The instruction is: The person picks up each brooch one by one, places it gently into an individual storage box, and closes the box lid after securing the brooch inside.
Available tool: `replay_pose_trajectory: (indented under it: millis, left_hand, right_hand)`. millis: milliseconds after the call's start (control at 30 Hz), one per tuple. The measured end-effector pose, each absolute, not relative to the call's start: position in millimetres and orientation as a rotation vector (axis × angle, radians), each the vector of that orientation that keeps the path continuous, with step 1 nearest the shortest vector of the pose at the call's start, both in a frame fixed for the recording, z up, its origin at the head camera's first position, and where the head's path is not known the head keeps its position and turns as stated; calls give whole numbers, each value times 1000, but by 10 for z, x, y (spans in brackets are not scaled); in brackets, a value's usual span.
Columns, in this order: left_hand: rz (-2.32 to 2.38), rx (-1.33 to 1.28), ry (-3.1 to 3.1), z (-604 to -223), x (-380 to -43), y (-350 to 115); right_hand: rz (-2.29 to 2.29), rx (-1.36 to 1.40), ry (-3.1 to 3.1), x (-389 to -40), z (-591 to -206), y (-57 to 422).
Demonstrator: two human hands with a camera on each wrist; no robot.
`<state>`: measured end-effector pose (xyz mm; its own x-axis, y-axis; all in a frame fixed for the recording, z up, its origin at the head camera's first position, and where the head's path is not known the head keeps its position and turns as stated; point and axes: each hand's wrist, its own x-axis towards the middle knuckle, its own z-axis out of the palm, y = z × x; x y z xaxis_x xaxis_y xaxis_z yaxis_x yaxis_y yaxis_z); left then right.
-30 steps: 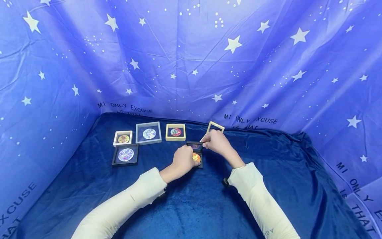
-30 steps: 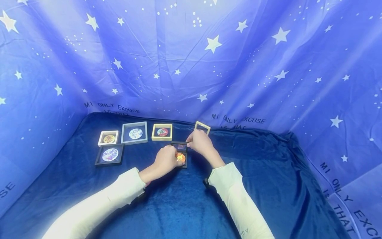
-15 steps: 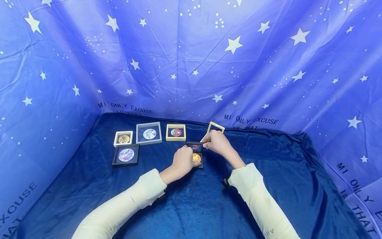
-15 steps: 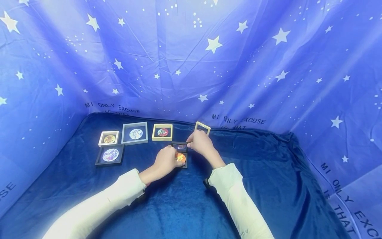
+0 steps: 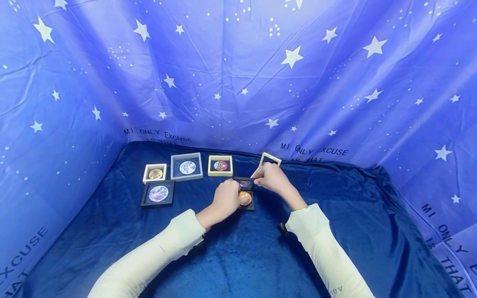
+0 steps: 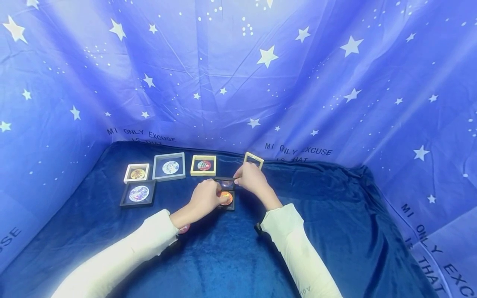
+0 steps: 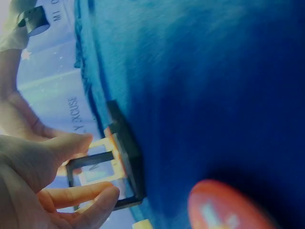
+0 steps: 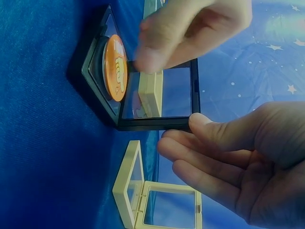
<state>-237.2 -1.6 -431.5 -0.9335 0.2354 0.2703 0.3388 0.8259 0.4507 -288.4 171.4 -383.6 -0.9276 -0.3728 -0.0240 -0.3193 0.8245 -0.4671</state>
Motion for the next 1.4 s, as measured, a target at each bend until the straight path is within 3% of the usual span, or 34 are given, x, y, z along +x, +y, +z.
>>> replay_pose_trajectory:
  millis: [400, 1400]
  left_hand:
    - [-923, -382, -2679, -4040, -2454, -149]
    - [-1080, -294, -2876, -4051, -2653, -262]
  right_hand:
    - [-739, -558, 2817, -2876, -3777, 1730]
    - [-926, -381, 2499, -2990, -3849, 1791]
